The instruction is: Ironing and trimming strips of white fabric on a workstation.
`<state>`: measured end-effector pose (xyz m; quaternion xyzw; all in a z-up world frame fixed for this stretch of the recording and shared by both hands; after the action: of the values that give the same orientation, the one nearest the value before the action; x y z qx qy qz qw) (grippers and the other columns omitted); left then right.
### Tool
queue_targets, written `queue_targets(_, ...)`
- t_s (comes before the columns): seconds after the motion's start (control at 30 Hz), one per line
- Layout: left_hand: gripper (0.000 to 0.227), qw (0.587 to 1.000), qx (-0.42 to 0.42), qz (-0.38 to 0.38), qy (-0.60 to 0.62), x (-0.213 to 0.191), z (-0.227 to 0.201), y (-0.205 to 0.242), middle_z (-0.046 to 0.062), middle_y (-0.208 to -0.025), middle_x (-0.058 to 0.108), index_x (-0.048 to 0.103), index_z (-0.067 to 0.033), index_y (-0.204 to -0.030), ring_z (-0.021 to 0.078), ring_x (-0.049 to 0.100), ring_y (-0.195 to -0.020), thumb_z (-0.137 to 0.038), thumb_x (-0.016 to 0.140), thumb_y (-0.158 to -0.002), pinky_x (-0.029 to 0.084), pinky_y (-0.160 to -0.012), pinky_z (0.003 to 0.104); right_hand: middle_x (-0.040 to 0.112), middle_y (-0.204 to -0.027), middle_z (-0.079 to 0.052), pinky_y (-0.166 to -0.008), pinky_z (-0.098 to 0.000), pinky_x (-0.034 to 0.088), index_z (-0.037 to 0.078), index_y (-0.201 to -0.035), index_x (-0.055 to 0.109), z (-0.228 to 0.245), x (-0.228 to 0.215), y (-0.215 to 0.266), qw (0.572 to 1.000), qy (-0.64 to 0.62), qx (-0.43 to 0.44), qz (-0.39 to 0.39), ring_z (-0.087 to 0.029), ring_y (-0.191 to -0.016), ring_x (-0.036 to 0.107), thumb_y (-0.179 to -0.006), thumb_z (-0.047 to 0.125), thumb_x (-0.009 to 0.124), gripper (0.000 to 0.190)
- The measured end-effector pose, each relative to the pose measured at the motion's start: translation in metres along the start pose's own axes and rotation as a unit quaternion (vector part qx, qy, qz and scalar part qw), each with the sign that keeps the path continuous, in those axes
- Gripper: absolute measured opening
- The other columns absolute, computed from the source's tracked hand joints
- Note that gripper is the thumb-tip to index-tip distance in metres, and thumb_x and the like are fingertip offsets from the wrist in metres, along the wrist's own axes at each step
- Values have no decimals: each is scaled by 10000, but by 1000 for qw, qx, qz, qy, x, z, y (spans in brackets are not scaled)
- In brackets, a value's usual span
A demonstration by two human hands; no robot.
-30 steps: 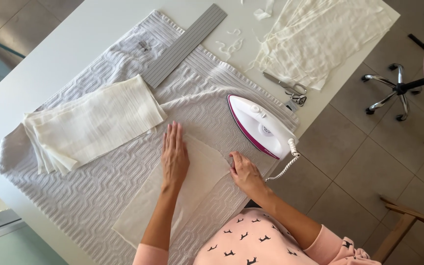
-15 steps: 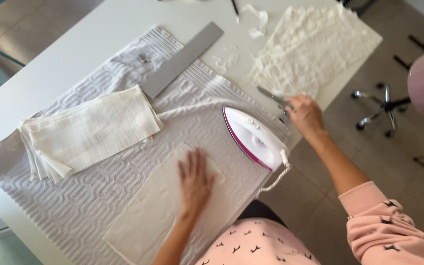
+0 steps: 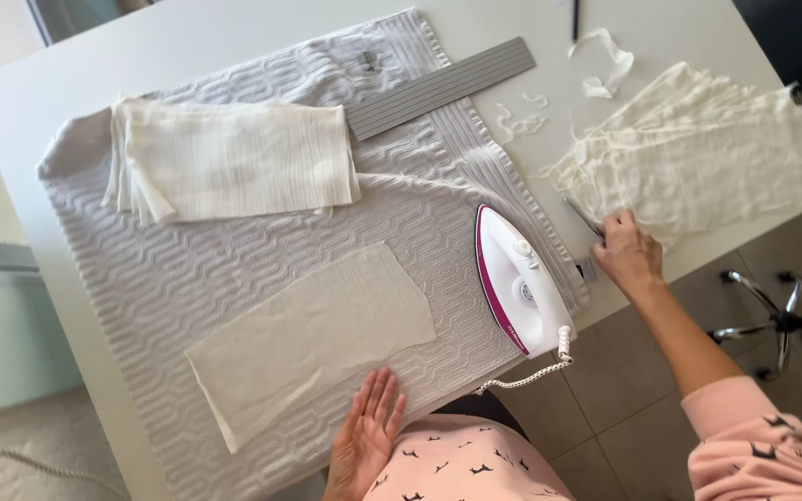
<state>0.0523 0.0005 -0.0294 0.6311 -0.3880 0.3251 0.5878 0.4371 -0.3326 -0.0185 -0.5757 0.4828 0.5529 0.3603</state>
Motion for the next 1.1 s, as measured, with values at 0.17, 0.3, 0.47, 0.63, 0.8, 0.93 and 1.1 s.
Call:
queue_targets(0.17, 596, 964, 29, -255, 64, 41, 9, -12, 73, -1594, 421, 364, -87, -1557, 201, 372, -1479, -198, 370, -972, 294, -1248, 391, 689, -783, -217, -661, -477, 595, -29, -1102, 589, 4, -49, 27, 991, -130, -17, -8, -356, -686, 692, -935, -64, 498, 193)
queue_targets(0.3, 468, 965, 28, -256, 44, 33, 23, -39, 187, -1407, 552, 508, 3, -1355, 313, 522, -1330, -137, 581, -915, 448, -1154, 403, 696, -933, -134, -602, -334, 547, -26, -1272, 536, 39, -153, 95, 898, -436, 36, -40, -221, -738, 678, -1047, -17, 487, 231)
queue_targets(0.47, 258, 973, 48, -223, -30, -2, 33, -84, 202, -1073, 700, 616, 41, -1077, 284, 686, -1019, -134, 703, -908, 580, -980, 377, 716, -969, -167, -709, -411, 621, 8, -1310, 552, 132, -146, 193, 563, -811, -30, 155, -306, -792, 758, -709, -12, 541, 601)
queue_targets(0.63, 201, 961, 57, -255, -91, -5, 31, -101, 186, -964, 740, 667, 81, -987, 270, 739, -887, -81, 739, -892, 631, -865, 324, 616, -1009, -141, -800, -348, 582, 3, -1457, 458, 219, -45, 232, 556, -750, 21, 357, -260, -926, 684, -806, -109, 516, 662)
queue_targets(0.8, 205, 957, 3, -271, -100, 5, 30, -92, 218, -966, 746, 633, 36, -939, 273, 737, -908, -122, 752, -884, 616, -883, 311, 656, -830, -88, -618, -276, 554, -11, -1159, 641, 231, -8, 222, 664, -678, 85, 305, -166, -676, 660, -829, 58, 763, 358)
queue_targets(0.93, 255, 952, -20, -293, -85, -1, 31, -86, 230, -981, 736, 590, 47, -972, 280, 734, -915, -100, 769, -864, 616, -852, 308, 630, -717, -49, -573, -257, 451, 13, -920, 700, 233, 10, 225, 687, -656, 90, 300, -125, -592, 577, -796, 310, 823, 344)
queue_targets(1.1, 404, 947, -34, -304, -100, 6, 26, -80, 272, -1050, 690, 561, 135, -1081, 311, 710, -998, -112, 768, -837, 604, -930, 354, 582, -646, -52, -461, -269, 457, 10, -840, 647, 241, -4, 217, 684, -648, 80, 325, -132, -491, 542, -777, 408, 799, 431)
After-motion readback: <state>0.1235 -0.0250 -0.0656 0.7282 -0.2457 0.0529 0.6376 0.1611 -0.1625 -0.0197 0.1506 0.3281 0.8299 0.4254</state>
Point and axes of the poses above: each hand's wrist, its own y-axis away from the middle knuckle, its own x-axis out of the palm, z = x × y, the point moved 6 cm from there along -y, towards the middle knuckle
